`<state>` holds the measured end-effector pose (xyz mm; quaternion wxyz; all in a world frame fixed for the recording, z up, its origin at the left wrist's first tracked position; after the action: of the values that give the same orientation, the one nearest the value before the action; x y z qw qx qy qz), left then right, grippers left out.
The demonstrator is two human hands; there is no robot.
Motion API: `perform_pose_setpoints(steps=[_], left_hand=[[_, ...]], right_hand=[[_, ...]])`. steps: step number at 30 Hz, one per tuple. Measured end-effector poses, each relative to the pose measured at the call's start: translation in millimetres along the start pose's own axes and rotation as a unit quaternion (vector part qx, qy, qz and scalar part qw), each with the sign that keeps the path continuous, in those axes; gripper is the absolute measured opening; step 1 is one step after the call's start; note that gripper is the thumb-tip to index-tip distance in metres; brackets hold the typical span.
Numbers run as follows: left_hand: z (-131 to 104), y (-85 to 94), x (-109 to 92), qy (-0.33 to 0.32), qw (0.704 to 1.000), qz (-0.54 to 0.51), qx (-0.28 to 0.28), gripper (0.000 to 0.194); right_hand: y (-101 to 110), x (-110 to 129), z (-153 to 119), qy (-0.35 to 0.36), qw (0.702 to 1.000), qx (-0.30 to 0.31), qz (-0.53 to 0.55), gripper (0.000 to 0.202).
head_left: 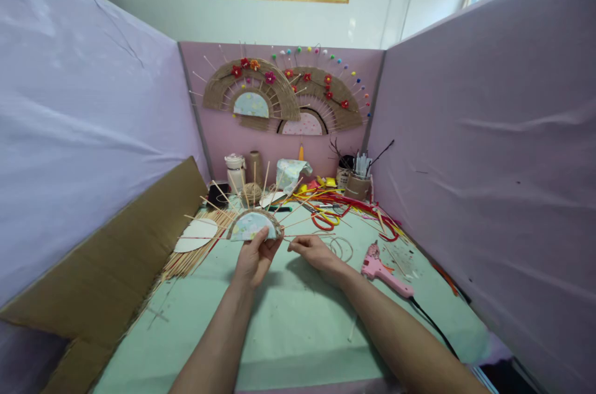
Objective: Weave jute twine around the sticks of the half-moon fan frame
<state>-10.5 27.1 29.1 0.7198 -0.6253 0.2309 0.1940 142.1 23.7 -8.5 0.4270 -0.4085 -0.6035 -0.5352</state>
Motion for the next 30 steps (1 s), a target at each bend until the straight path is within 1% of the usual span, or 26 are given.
perform_pose_setpoints(steps=[3,6,8,10,12,17,20,23,27,30], left_hand=[[-2,0.0,4,0.031,0.999,0.007,-0.003,0.018],[-6,-0.2,7,0.074,0.997,0.025,0.008,0.016],[-9,-0.1,9,0.106,0.994,0.035,0.019,0.013],[-10,0.5,11,0.127,0.991,0.043,0.025,0.011],[-9,1.5,11,0.132,0.990,0.047,0.019,0.011],[-5,3.9,11,0.118,0.992,0.051,-0.011,0.015],[-3,4.9,8,0.099,0.993,0.056,-0.022,0.016],[0,6.5,5,0.074,0.995,0.054,-0.035,0.018],[5,11.3,0,0.044,0.996,0.040,-0.060,0.016],[9,15.4,-3,0.028,0.997,0.022,-0.073,0.013]], right_hand=[[7,0,4,0.010,0.997,-0.064,0.042,0.026],[13,0,7,0.014,0.991,-0.111,0.069,0.028],[17,1,7,0.029,0.987,-0.134,0.078,0.027],[20,1,7,0.038,0.985,-0.144,0.085,0.025],[20,1,8,0.035,0.985,-0.144,0.087,0.025],[22,0,9,0.030,0.985,-0.153,0.079,0.028],[25,2,9,0.039,0.985,-0.145,0.085,0.030],[32,3,7,0.023,0.984,-0.141,0.103,0.028],[43,5,3,-0.006,0.983,-0.111,0.147,0.027],[50,8,1,-0.011,0.973,-0.072,0.217,0.026]])
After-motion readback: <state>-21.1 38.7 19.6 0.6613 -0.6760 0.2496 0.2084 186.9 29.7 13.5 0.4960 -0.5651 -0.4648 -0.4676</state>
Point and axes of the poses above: each hand's wrist, its own z-axis towards the middle knuckle, its own y-axis out of the back of the hand, x = y × z, the point moved 3 cm from there along z, towards the middle knuckle, and after that the axes turned 10 degrees about -y, right-handed, at the moved point
